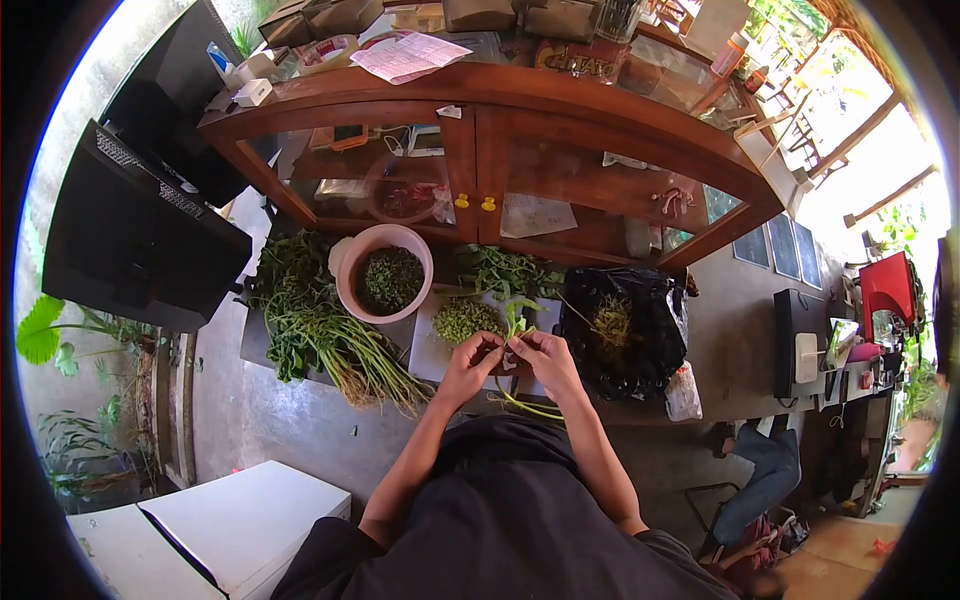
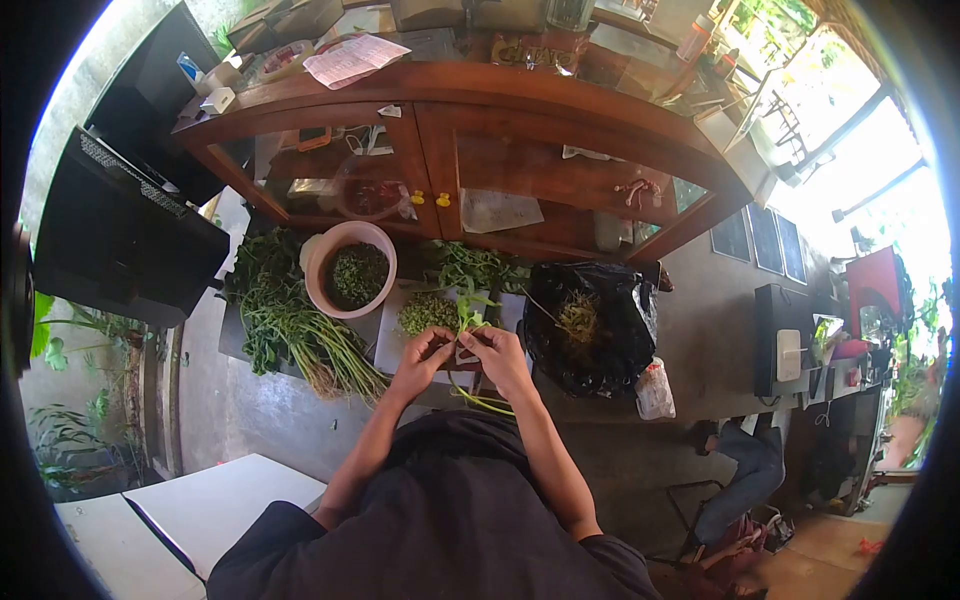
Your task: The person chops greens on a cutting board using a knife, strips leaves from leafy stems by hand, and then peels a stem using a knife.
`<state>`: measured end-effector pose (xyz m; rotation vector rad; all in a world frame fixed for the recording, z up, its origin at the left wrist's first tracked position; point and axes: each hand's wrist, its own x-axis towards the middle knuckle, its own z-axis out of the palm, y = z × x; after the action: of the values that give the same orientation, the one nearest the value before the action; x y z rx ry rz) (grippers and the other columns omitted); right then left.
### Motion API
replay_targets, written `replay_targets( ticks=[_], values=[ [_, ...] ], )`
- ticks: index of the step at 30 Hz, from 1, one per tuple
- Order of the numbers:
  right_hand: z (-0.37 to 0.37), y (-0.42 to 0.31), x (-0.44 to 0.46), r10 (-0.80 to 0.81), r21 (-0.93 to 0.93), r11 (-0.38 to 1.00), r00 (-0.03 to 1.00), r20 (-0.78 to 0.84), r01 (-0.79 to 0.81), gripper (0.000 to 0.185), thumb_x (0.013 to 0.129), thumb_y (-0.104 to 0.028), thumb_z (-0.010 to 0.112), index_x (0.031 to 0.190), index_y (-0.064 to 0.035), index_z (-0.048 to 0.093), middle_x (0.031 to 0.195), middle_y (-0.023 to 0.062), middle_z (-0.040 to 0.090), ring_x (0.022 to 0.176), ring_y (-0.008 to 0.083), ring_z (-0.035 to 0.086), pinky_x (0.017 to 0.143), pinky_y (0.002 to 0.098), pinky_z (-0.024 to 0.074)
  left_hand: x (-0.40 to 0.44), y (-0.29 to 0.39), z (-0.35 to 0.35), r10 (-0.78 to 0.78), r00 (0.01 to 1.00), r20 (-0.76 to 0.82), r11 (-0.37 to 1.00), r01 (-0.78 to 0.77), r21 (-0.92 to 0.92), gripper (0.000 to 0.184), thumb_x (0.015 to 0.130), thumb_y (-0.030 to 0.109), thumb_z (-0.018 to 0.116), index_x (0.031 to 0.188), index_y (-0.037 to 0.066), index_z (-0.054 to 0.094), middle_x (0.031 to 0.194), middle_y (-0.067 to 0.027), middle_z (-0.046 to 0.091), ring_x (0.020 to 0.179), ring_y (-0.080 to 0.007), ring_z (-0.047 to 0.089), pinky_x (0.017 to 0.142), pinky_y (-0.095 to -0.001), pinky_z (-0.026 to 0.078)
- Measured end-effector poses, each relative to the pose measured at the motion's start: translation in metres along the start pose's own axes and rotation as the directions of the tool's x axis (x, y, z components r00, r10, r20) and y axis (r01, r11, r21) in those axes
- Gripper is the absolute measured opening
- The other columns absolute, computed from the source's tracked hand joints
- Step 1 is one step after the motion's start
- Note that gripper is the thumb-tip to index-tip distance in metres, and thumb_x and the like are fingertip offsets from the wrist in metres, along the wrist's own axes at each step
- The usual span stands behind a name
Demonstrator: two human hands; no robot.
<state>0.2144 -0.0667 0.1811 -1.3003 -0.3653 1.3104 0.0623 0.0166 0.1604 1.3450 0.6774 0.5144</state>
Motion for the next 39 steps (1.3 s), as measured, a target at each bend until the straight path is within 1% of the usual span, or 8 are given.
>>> replay_targets(
  ticks=[4,13,15,21,25,33,37,39],
  values=[
    [-0.001,-0.001,0.001,-0.007,-0.042,0.999,1.000,-0.014,0.007,0.023,0.093,-0.016,0.067,0.099,0.0062,0.066,0.088,0.0057,0.066,0.078,0.0119,0.064,0.066,0.0280,0.0587,-0.003,0.010,0.004,-0.079,0.997,-0.004,0.989,0.078,-0.129,0.009,0.097,0.010,0.057,0.101,0.002,0.059,0.080,0.0029,0.057,0.072,-0.0046,0.053,0.064,-0.0240,0.047],
    [-0.003,-0.004,0.005,0.042,-0.027,0.999,0.999,0.014,-0.041,0.025,0.093,-0.018,0.067,0.099,0.0061,0.067,0.089,0.0053,0.066,0.078,0.0116,0.063,0.068,0.0261,0.0565,0.004,0.000,-0.001,0.107,0.991,-0.076,0.990,-0.099,0.105,0.015,0.094,0.016,0.064,0.092,0.001,0.062,0.073,0.0045,0.057,0.065,-0.0015,0.047,0.055,-0.0218,0.038],
    [-0.005,-0.001,0.008,0.031,-0.057,0.998,0.999,0.024,-0.030,0.023,0.095,-0.017,0.065,0.097,0.0060,0.067,0.089,0.0050,0.065,0.078,0.0112,0.063,0.069,0.0256,0.0555,0.004,0.006,-0.003,0.016,0.996,-0.084,0.975,0.003,0.223,0.018,0.093,0.018,0.065,0.091,0.000,0.065,0.070,0.0045,0.058,0.064,-0.0011,0.046,0.056,-0.0214,0.038],
    [-0.003,0.005,0.013,-0.065,-0.208,0.976,0.998,-0.021,0.059,0.018,0.096,-0.012,0.062,0.095,0.0054,0.066,0.085,0.0040,0.065,0.075,0.0097,0.063,0.066,0.0258,0.0543,0.008,0.006,-0.002,0.002,0.998,-0.056,0.984,0.008,0.180,0.023,0.093,0.022,0.066,0.099,0.000,0.069,0.082,-0.0007,0.066,0.075,-0.0051,0.055,0.067,-0.0242,0.045],
    [-0.007,0.009,0.018,-0.115,-0.315,0.943,0.993,-0.004,0.108,0.016,0.094,-0.009,0.062,0.093,0.0058,0.067,0.079,0.0047,0.066,0.071,0.0098,0.064,0.064,0.0258,0.0531,0.012,0.003,-0.005,0.065,0.998,-0.023,0.964,-0.056,0.261,0.026,0.094,0.024,0.065,0.099,-0.001,0.068,0.080,-0.0008,0.065,0.069,-0.0037,0.052,0.061,-0.0221,0.043],
    [-0.008,-0.013,0.015,-0.125,-0.645,0.757,0.992,0.023,0.110,0.013,0.088,-0.008,0.064,0.088,0.0041,0.068,0.072,0.0068,0.068,0.065,0.0121,0.066,0.060,0.0280,0.0502,0.018,-0.001,-0.008,-0.159,0.985,0.072,0.955,0.135,0.264,0.028,0.092,0.027,0.066,0.099,-0.001,0.068,0.087,-0.0026,0.069,0.084,-0.0066,0.059,0.077,-0.0271,0.048],
    [-0.019,-0.007,0.026,-0.076,-0.674,0.733,0.996,0.051,0.090,0.013,0.089,-0.007,0.063,0.089,0.0042,0.069,0.072,0.0067,0.068,0.064,0.0117,0.066,0.059,0.0280,0.0504,0.020,-0.001,-0.012,-0.179,0.982,0.057,0.947,0.156,0.282,0.029,0.092,0.027,0.067,0.100,-0.001,0.069,0.088,-0.0030,0.069,0.084,-0.0068,0.059,0.078,-0.0274,0.048],
    [-0.024,-0.006,0.032,-0.064,-0.576,0.816,0.998,0.001,0.053,0.014,0.089,-0.008,0.063,0.089,0.0044,0.069,0.072,0.0071,0.068,0.064,0.0122,0.066,0.059,0.0290,0.0512,0.022,0.003,-0.016,-0.182,0.982,0.048,0.946,0.162,0.281,0.028,0.092,0.027,0.066,0.100,0.000,0.069,0.088,-0.0028,0.069,0.082,-0.0074,0.059,0.078,-0.0278,0.048]
  ],
)
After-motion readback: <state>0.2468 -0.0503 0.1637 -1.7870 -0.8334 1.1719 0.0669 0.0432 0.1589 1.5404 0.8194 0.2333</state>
